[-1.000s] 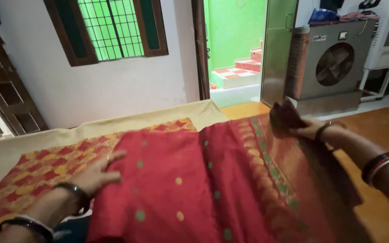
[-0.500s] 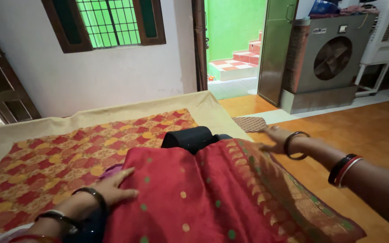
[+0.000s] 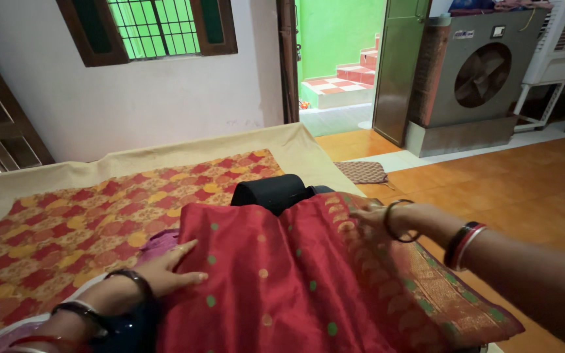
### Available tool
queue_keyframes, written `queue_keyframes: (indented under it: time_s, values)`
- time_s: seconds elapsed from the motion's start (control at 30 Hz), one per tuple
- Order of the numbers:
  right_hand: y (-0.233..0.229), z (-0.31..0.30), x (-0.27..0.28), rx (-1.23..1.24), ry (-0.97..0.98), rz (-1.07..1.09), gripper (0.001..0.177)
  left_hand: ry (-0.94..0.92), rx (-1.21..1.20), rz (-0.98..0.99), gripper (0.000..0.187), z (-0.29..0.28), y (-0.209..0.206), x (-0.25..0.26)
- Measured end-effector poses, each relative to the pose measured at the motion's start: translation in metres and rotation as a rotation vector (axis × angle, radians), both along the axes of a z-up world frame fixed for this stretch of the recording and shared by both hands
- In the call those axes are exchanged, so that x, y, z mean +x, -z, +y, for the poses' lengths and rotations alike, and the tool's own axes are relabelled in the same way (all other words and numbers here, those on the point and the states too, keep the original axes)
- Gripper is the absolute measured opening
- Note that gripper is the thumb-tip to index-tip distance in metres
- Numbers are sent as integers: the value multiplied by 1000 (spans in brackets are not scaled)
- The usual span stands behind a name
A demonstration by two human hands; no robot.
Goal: The person folds a red patterned saree and places it into a black duffel bag on a bed. The person then folds a pink cloth and places it into the same bag.
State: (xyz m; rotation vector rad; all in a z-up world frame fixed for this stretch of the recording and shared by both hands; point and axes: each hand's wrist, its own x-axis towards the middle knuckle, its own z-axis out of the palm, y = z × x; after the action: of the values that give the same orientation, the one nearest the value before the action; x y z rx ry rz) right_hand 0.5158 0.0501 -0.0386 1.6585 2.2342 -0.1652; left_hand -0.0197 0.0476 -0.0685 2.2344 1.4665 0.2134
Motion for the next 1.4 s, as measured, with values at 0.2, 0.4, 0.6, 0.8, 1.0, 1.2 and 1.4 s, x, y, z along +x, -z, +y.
queue_keyframes:
  time_s: [0.2, 0.4, 0.6, 0.8, 1.0, 1.2, 1.4]
  values:
    - [-9, -22, -105, 7, -306, 73, 92, 22, 54, -14, 107, -11, -6, 22]
    - [12, -30, -114, -168, -358, -45, 89, 33, 51, 6, 110, -21, -22, 21]
    - [32, -18, -58, -152, -245, -100, 96, -35, -99, 9, 114, -43, -45, 3]
    - [13, -19, -19, -122, -380, -509, 68, -241, -335, -81, 115, -66, -64, 13]
    - [9, -23, -19, -19, -133, -246, 82, -222, -314, -73, 117, -61, -56, 9]
    - [6, -31, -49, -117, -6, -162, 100, 54, 81, -81, 113, -39, -22, 9]
    - [-6, -32, -36, -156, -4, -275, 99, -55, 79, -111, 98, -39, -24, 26]
